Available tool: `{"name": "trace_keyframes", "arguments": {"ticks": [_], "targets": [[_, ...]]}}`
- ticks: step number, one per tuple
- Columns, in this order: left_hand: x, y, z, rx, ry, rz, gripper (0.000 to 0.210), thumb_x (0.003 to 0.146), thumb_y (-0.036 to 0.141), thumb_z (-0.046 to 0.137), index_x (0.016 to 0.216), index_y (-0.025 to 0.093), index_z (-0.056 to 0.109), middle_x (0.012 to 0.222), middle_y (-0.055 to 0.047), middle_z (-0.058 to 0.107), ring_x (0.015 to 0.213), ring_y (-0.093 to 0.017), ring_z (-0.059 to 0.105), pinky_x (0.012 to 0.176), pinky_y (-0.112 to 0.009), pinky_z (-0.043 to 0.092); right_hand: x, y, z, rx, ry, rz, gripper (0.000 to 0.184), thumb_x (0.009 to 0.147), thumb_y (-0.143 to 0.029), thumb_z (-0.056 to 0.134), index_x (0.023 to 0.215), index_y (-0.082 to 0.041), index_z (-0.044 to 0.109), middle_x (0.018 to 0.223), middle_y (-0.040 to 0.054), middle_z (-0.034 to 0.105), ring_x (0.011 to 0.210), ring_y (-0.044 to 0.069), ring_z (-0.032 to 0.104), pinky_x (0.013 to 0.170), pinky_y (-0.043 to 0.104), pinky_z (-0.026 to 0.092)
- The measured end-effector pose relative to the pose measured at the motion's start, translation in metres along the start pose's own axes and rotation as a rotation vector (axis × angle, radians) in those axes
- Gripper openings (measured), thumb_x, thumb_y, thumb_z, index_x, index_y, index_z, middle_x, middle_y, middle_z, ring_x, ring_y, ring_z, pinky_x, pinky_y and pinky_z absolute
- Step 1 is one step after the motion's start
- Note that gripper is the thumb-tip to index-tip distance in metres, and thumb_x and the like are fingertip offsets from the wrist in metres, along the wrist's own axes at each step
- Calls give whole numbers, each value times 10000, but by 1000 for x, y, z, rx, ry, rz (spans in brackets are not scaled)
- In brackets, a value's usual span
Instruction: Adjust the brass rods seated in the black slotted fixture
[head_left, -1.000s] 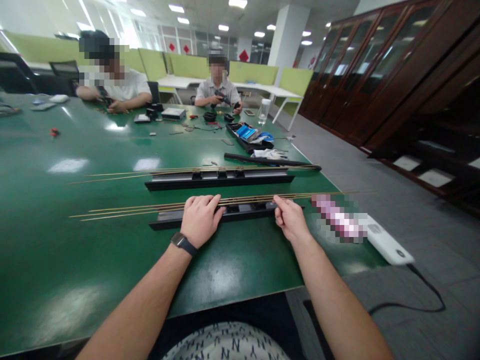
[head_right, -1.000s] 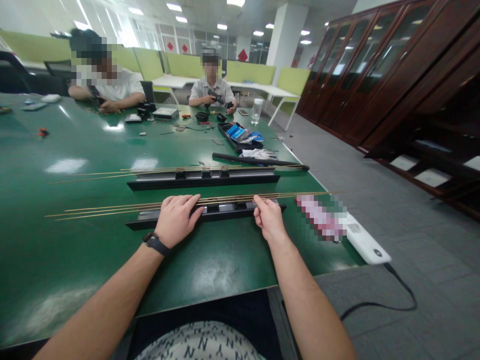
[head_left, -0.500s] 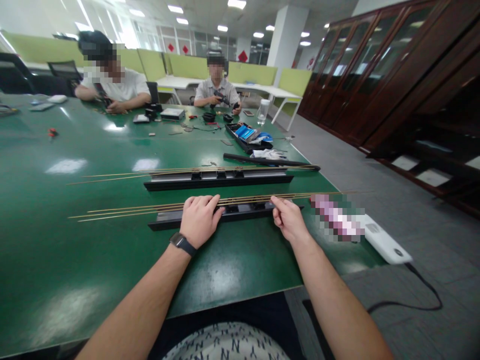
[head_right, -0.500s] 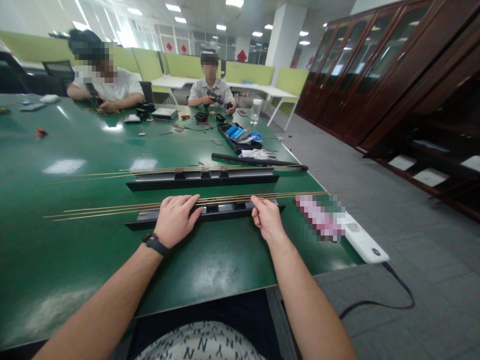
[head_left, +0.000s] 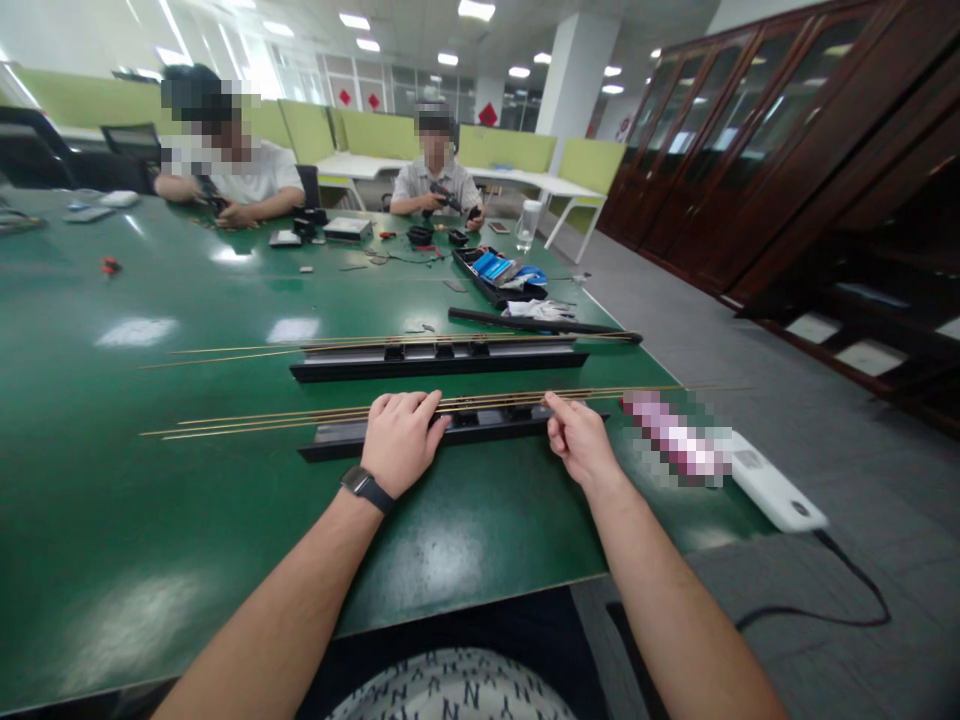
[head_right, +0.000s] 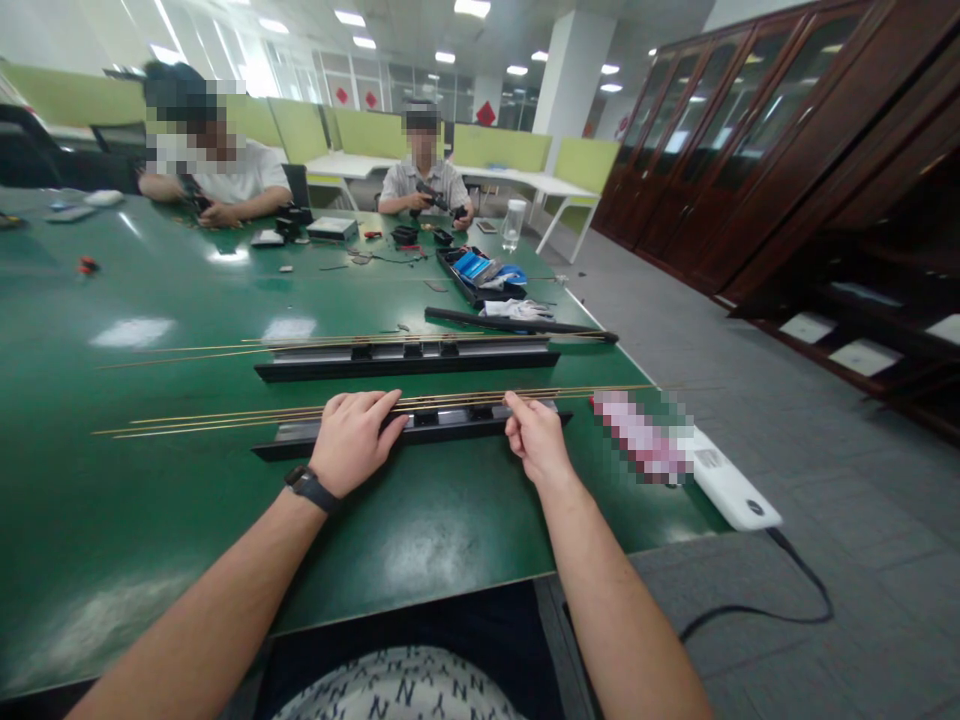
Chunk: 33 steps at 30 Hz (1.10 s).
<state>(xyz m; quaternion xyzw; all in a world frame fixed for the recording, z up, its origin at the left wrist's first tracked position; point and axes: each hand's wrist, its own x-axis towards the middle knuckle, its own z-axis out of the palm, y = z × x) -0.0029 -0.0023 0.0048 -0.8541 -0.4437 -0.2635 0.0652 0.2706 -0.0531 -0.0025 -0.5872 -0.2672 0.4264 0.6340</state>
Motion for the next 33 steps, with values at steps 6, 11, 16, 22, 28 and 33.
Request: {"name": "trace_keyframes", "arguments": {"ticks": [6,11,16,22,28,33], "targets": [[0,0,0,-19,1,-3,366,1012,418,522,1286,219,660,1180,-118,733,1094,-303,652,989,-480,404,-1,-1,0,10,-14,7,419,684,-488,881,774,-177,615,463,-51,556,304,52,382,268,151,206],[0,0,-1,5,-4,2,377,1022,431,502,1290,210,650,1193,-115,730,1096,-296,646,995,-478,403,0,0,0,8,6,-7,422,707,-516,865,791,-176,631,453,-61,535,299,50,372,265,148,207],[0,0,-1,6,-5,2,367,1023,422,499,1288,216,647,1185,-115,731,1084,-293,645,986,-470,404,-1,0,0,-20,17,-24,418,736,-528,845,776,-188,605,454,-50,545,295,56,372,265,152,204],[0,1,-2,-2,-8,0,371,1023,426,490,1293,224,646,1188,-118,731,1085,-295,648,992,-472,398,-1,-1,0,1,-11,-1,421,722,-462,863,706,-201,533,470,-39,566,303,52,384,274,157,212],[0,0,-1,1,-11,0,379,1022,422,492,1296,211,647,1189,-120,728,1094,-298,644,996,-480,397,2,2,-1,19,2,-13,431,716,-473,871,707,-203,534,459,-55,545,294,53,376,265,159,209],[0,1,-2,13,-11,4,379,1025,427,494,1294,208,645,1180,-114,730,1083,-295,646,990,-471,397,1,1,-1,18,11,-22,435,708,-510,869,760,-196,573,446,-64,534,288,55,370,263,159,208]]}}
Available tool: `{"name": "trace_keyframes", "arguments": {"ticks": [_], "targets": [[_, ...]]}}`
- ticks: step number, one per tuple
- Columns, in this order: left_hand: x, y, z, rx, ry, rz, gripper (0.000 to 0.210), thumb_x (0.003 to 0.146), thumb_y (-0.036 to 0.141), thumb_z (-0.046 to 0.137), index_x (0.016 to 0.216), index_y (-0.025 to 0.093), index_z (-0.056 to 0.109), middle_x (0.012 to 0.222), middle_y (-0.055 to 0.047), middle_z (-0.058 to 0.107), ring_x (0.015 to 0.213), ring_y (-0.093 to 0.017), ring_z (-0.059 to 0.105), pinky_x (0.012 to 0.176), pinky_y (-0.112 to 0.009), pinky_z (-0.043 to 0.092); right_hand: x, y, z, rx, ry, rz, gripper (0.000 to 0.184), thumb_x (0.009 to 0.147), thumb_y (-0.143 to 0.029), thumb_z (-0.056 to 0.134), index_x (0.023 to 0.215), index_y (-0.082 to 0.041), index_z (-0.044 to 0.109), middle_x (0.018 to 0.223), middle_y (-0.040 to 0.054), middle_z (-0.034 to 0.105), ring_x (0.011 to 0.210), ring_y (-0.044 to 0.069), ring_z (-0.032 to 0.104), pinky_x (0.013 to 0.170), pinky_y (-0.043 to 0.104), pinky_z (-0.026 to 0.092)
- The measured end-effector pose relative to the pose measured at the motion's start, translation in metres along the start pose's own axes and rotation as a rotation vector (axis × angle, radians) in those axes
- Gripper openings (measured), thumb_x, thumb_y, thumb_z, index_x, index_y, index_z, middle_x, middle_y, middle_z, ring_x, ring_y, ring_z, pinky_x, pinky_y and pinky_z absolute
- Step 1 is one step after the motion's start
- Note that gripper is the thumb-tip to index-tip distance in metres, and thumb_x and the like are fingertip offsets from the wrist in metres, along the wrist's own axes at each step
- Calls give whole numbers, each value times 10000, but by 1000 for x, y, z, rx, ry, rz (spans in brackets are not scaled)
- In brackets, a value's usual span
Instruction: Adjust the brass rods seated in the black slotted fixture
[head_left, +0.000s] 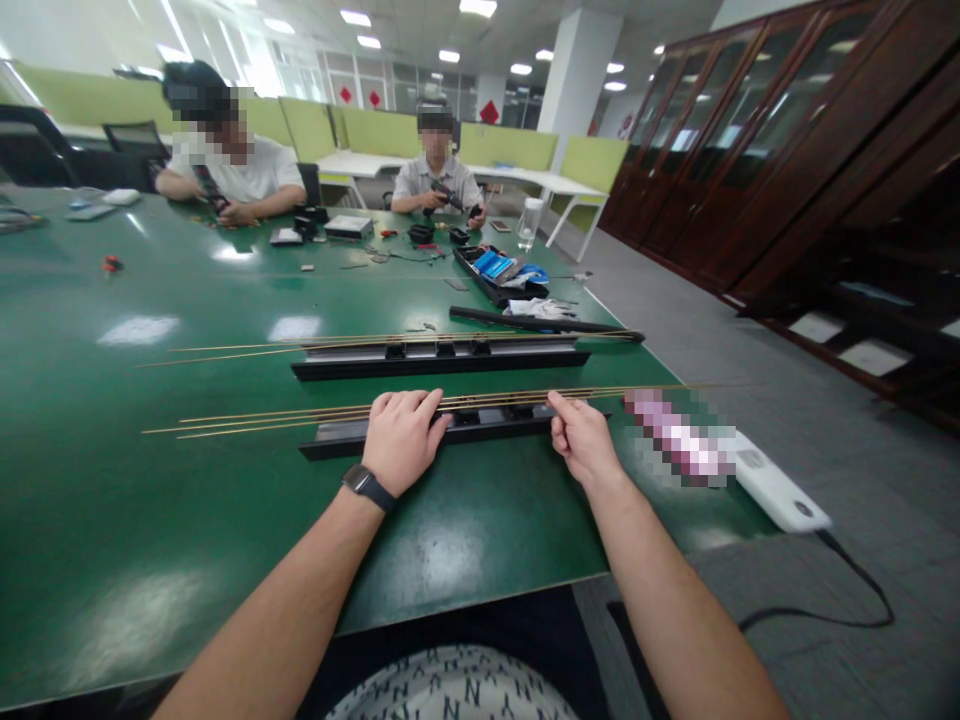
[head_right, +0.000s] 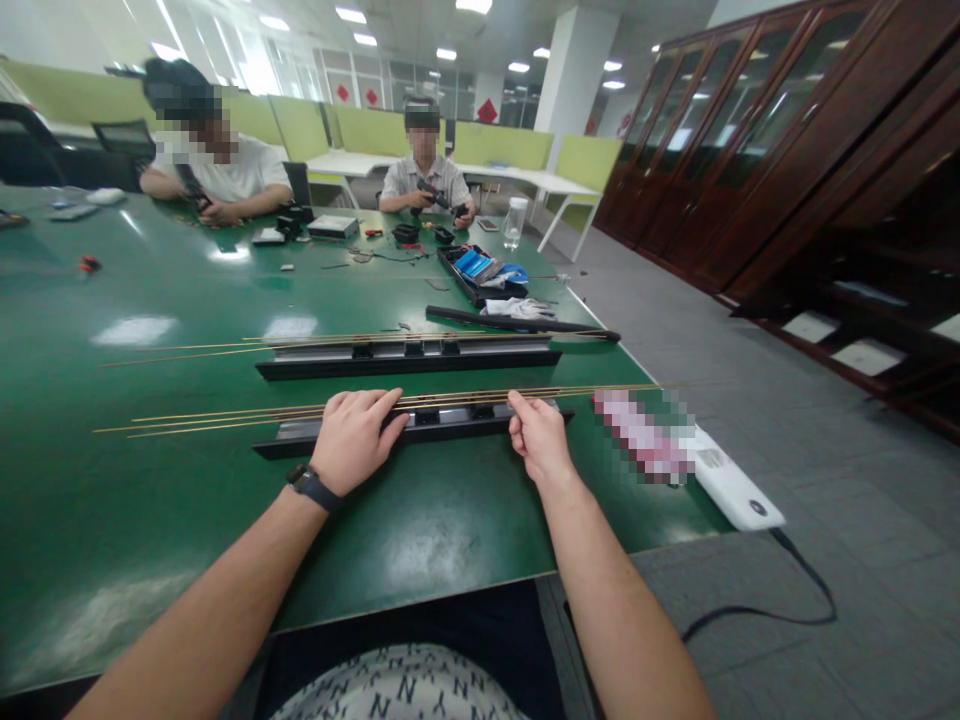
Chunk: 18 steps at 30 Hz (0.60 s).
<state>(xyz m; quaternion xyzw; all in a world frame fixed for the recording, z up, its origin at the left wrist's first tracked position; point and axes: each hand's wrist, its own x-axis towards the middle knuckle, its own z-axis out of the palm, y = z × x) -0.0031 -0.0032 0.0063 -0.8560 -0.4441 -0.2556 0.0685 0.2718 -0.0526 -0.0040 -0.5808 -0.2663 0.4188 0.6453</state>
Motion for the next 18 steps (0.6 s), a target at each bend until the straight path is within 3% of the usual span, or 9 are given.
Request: {"name": "trace_keyframes", "arguments": {"ticks": [12,18], "targets": [[-1,0,0,-12,4,-9,365,1023,425,488,1290,230,643,1188,-118,728,1092,-296,645,994,-470,391,-2,-3,1,-12,-16,33,428,716,-467,873,714,-198,540,466,-46,556,297,51,380,269,154,212],[0,-1,0,-13,3,-4,367,1024,418,485,1292,224,645,1185,-119,730,1085,-297,645,989,-474,391,0,-1,0,1,5,20,429,711,-505,873,778,-194,585,452,-64,534,292,53,378,266,151,211]]}}
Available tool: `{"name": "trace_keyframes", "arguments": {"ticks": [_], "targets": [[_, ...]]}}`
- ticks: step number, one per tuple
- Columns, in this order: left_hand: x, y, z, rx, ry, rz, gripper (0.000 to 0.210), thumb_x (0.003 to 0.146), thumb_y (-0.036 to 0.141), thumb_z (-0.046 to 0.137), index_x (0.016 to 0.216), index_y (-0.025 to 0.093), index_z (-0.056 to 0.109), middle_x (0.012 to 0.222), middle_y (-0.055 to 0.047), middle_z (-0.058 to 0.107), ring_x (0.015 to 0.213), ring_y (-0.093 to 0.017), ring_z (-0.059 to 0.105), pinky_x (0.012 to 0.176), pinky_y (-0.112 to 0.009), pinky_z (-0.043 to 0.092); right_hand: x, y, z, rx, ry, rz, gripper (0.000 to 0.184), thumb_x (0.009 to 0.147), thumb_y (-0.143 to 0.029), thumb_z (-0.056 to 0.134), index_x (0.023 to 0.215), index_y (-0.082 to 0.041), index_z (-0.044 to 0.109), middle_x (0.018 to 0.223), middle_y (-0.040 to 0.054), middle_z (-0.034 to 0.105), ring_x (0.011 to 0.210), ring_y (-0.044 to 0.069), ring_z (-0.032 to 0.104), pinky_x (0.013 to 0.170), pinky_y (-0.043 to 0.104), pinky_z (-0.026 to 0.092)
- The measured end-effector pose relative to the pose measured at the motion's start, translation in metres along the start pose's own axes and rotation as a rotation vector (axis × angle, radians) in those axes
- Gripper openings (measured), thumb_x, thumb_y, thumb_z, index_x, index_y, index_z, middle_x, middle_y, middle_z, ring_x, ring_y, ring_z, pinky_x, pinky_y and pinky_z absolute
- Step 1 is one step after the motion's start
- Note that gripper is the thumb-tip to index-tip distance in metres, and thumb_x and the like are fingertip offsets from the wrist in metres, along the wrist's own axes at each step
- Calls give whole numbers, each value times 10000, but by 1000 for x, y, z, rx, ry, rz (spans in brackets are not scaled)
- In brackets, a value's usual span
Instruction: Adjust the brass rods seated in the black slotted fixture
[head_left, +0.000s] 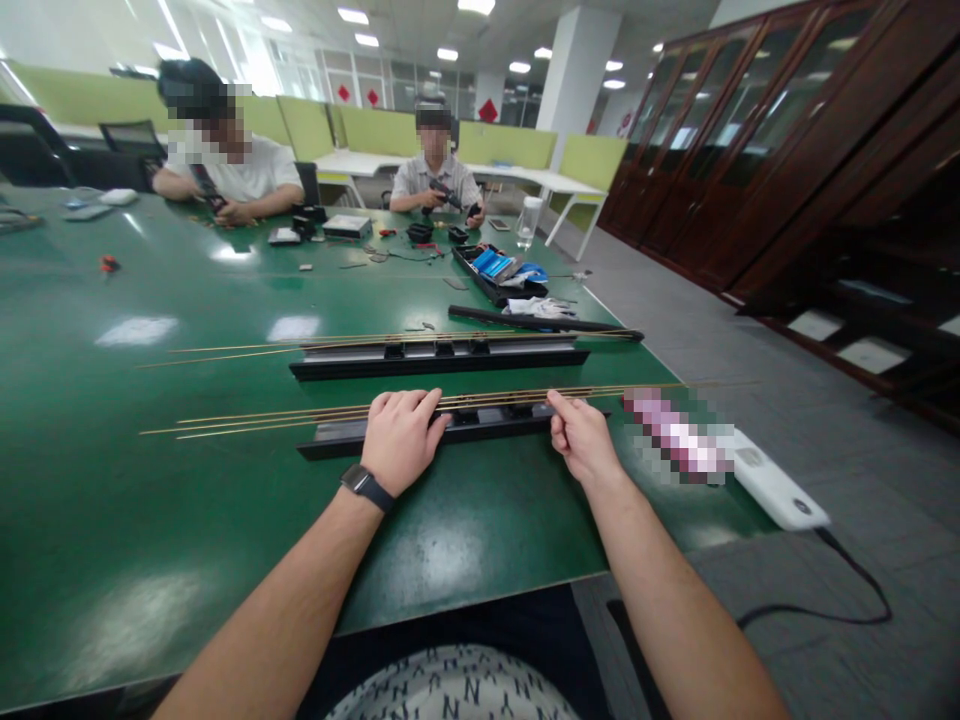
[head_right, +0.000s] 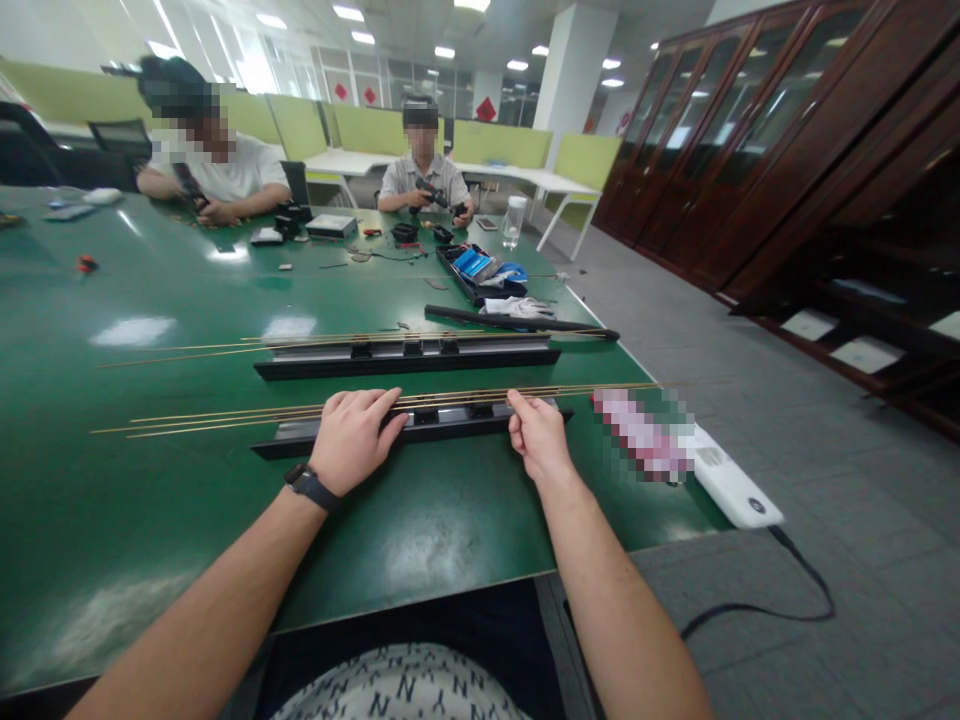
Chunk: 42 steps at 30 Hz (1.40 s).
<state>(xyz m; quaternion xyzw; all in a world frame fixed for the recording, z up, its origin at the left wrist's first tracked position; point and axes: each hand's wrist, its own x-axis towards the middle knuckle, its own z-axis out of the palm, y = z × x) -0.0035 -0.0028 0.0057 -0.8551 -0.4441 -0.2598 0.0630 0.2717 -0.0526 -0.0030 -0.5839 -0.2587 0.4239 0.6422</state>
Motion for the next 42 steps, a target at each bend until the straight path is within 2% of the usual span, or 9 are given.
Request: {"name": "trace_keyframes", "arguments": {"ticks": [6,14,22,33,42], "targets": [[0,1,-2,6,-8,4,381,1027,424,478,1295,210,643,1184,-122,729,1083,-298,642,983,-475,397,-1,-1,0,-17,0,-11,445,716,-531,861,751,-196,570,456,-52,552,293,52,379,263,154,214],[0,2,-1,11,-2,4,377,1027,423,479,1292,214,646,1190,-118,728,1092,-297,646,988,-477,398,-1,0,0,-16,-14,-4,451,705,-481,876,694,-204,521,468,-44,563,296,52,388,264,156,212],[0,1,-1,2,2,2,366,1022,416,499,1287,213,649,1182,-115,730,1091,-299,646,993,-476,395,1,0,0,15,12,4,440,699,-516,879,769,-195,587,442,-68,519,291,52,373,262,149,216],[0,1,-1,22,-3,8,375,1030,427,491,1291,206,644,1189,-106,729,1086,-290,648,992,-467,396,-1,-1,0,-12,-34,6,420,697,-486,876,755,-183,591,467,-46,563,301,52,384,266,154,208],[0,0,0,5,-2,2,368,1018,419,512,1291,217,652,1188,-116,734,1085,-296,656,976,-474,406,1,1,-1,11,28,-12,420,715,-509,861,762,-183,601,444,-62,526,292,52,374,261,149,209]]}}
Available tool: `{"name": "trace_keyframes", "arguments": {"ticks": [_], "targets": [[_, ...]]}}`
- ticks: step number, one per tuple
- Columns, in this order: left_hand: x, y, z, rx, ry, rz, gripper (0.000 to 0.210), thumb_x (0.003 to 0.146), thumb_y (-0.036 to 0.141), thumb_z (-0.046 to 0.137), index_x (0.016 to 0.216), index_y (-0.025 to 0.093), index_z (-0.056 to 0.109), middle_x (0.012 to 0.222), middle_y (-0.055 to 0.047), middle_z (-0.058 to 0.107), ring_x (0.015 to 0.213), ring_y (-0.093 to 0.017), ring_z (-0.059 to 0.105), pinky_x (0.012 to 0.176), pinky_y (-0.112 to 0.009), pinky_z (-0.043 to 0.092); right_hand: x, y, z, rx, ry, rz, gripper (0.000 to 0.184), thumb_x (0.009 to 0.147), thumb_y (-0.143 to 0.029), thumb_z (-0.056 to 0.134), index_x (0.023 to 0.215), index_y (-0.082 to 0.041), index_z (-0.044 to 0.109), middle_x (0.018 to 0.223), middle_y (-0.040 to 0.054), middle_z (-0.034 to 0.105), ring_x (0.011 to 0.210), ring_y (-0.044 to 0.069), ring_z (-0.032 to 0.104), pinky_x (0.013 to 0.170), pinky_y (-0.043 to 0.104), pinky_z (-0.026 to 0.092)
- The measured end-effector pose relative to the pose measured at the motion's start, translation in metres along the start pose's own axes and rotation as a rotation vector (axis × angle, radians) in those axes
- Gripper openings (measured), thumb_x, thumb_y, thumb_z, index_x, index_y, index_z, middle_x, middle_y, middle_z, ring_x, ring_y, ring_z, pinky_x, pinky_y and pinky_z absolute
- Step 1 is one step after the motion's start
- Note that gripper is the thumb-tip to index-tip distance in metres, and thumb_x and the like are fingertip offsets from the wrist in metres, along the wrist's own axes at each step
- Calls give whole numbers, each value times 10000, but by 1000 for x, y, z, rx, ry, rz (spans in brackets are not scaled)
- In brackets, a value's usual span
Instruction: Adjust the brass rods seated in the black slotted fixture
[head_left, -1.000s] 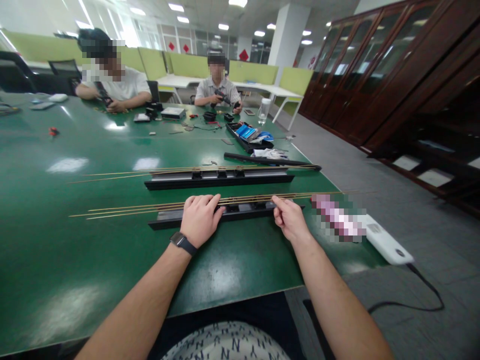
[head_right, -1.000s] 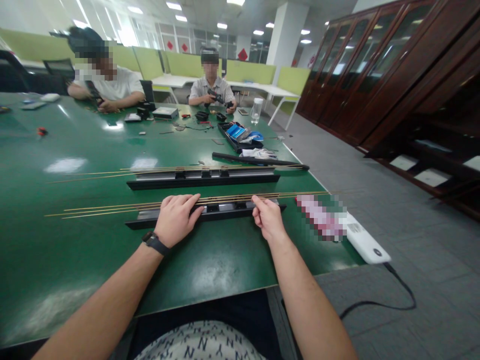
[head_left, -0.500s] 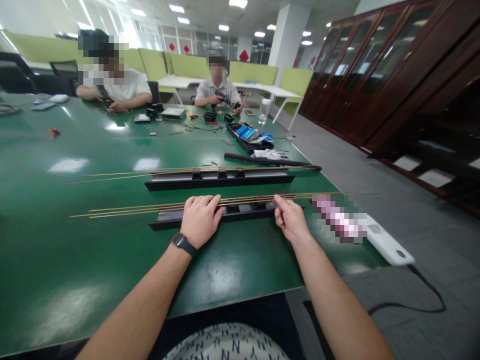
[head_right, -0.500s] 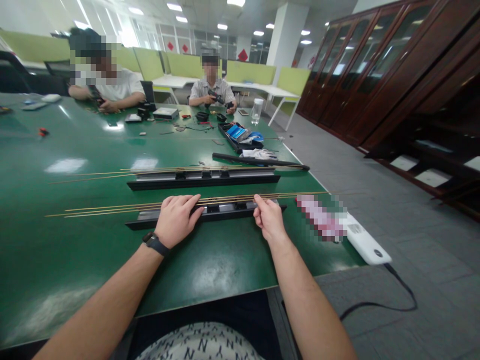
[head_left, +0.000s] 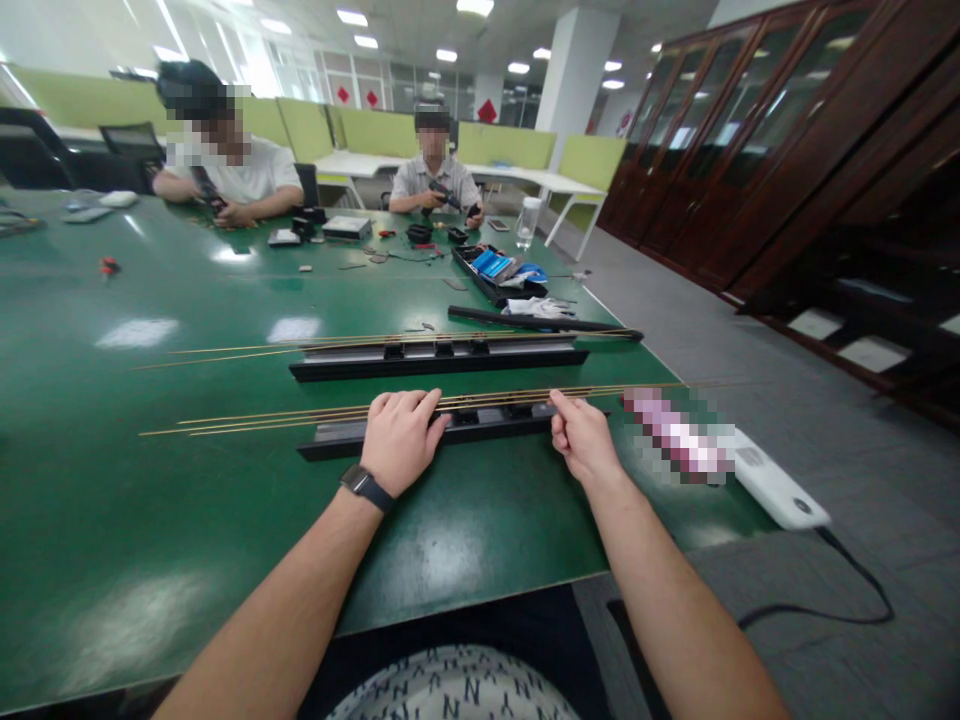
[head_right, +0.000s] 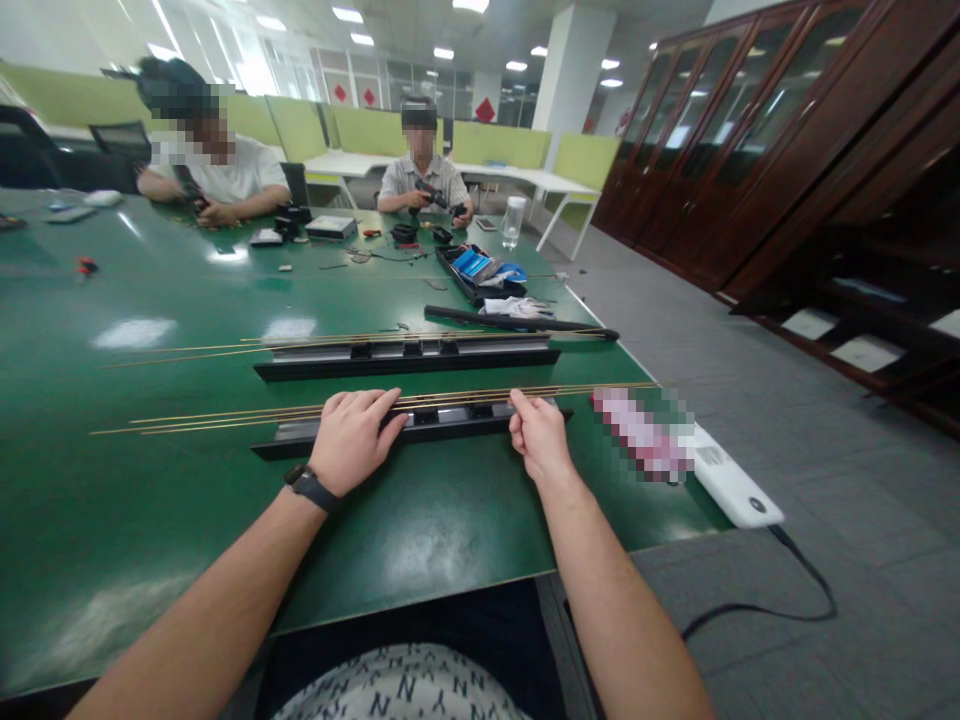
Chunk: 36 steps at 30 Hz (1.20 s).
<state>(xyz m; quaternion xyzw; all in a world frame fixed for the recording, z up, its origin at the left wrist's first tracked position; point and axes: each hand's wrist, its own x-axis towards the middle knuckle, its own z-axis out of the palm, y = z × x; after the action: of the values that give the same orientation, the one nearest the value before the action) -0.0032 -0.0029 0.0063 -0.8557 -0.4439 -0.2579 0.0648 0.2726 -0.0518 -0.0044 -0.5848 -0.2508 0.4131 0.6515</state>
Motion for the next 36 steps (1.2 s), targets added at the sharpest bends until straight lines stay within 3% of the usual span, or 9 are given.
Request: {"name": "trace_keyframes", "arguments": {"ticks": [7,17,24,36], "targets": [[0,0,0,2,10,3,366,1019,415,515,1289,210,653,1184,-114,735,1087,-297,655,980,-475,403,-2,-2,1,-38,-55,18,417,714,-502,861,799,-167,627,473,-39,570,299,55,384,263,155,198],[0,0,0,4,9,5,365,1016,411,523,1290,208,652,1181,-119,735,1079,-299,658,975,-476,406,-1,-1,0,7,-2,5,418,736,-504,856,780,-195,578,454,-60,541,288,55,371,261,153,208],[0,0,0,1,11,0,365,1017,414,518,1292,216,651,1182,-117,733,1092,-300,652,991,-480,399,-4,-3,1,-33,-60,14,424,709,-490,870,756,-183,581,487,-36,582,295,49,380,267,154,194],[0,0,0,4,5,3,373,1020,418,507,1296,209,647,1181,-113,730,1087,-295,648,991,-478,404,-2,-3,1,4,26,4,453,688,-527,879,777,-186,595,461,-57,549,290,49,377,257,147,194]]}}
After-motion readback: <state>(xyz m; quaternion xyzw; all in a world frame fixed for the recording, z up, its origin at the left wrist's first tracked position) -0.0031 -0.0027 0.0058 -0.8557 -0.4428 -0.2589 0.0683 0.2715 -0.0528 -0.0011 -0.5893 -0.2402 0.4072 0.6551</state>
